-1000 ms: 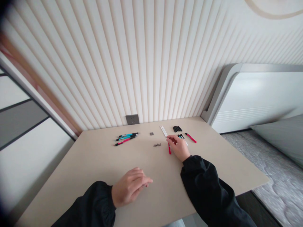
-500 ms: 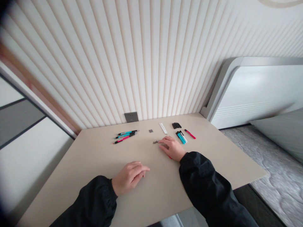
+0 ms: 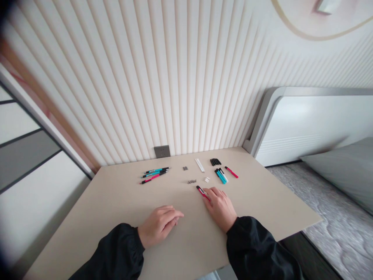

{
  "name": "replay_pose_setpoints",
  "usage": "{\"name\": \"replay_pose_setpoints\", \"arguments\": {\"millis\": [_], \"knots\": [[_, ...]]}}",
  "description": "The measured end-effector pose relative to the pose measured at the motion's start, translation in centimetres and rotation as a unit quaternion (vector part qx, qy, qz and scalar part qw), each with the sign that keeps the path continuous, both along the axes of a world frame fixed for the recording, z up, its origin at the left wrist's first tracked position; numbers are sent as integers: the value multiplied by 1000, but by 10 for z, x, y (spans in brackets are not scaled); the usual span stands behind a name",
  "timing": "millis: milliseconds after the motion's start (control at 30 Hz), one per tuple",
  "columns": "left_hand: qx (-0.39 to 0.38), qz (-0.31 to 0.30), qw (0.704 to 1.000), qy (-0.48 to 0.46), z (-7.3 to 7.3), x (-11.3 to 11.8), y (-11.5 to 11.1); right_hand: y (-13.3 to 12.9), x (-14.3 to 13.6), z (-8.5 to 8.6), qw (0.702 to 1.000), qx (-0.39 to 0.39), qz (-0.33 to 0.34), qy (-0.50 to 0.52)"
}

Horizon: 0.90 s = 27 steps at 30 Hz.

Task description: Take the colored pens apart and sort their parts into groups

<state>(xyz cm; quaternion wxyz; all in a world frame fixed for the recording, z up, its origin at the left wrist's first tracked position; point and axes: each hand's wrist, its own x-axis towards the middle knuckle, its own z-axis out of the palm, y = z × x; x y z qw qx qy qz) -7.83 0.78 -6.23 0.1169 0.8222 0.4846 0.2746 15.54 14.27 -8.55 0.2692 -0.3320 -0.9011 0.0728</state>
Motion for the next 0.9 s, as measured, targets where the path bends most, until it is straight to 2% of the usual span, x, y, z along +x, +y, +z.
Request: {"name": "replay_pose_setpoints", "arguments": {"millis": [100, 200, 267, 333, 400, 467, 567, 767, 900], "knots": [[4, 6, 1000, 6, 0, 0, 0, -2, -1, -6, 1000, -4, 3, -11], [4, 18, 1000, 6, 0, -1, 0, 7, 3, -7, 1000, 17, 0, 7], [9, 33, 999, 1, 1, -3, 0, 23, 12, -8, 998, 40, -43, 36], [13, 44, 999, -1, 1, -4, 1, 48, 26, -9, 989, 56, -122, 67], [12, 44, 999, 3, 0, -4, 2, 74, 40, -11, 978, 41, -196, 66], [13, 41, 999, 9, -1, -4, 2, 95, 51, -14, 973, 5, -228, 37], [13, 37, 999, 15, -2, -3, 3, 109, 59, -19, 974, -37, -223, 5], [4, 41, 999, 14, -2, -3, 3, 118, 57, -26, 967, -31, -251, 31], [8, 35, 999, 8, 0, -2, 3, 122, 49, -29, 974, -60, -218, 6]]}}
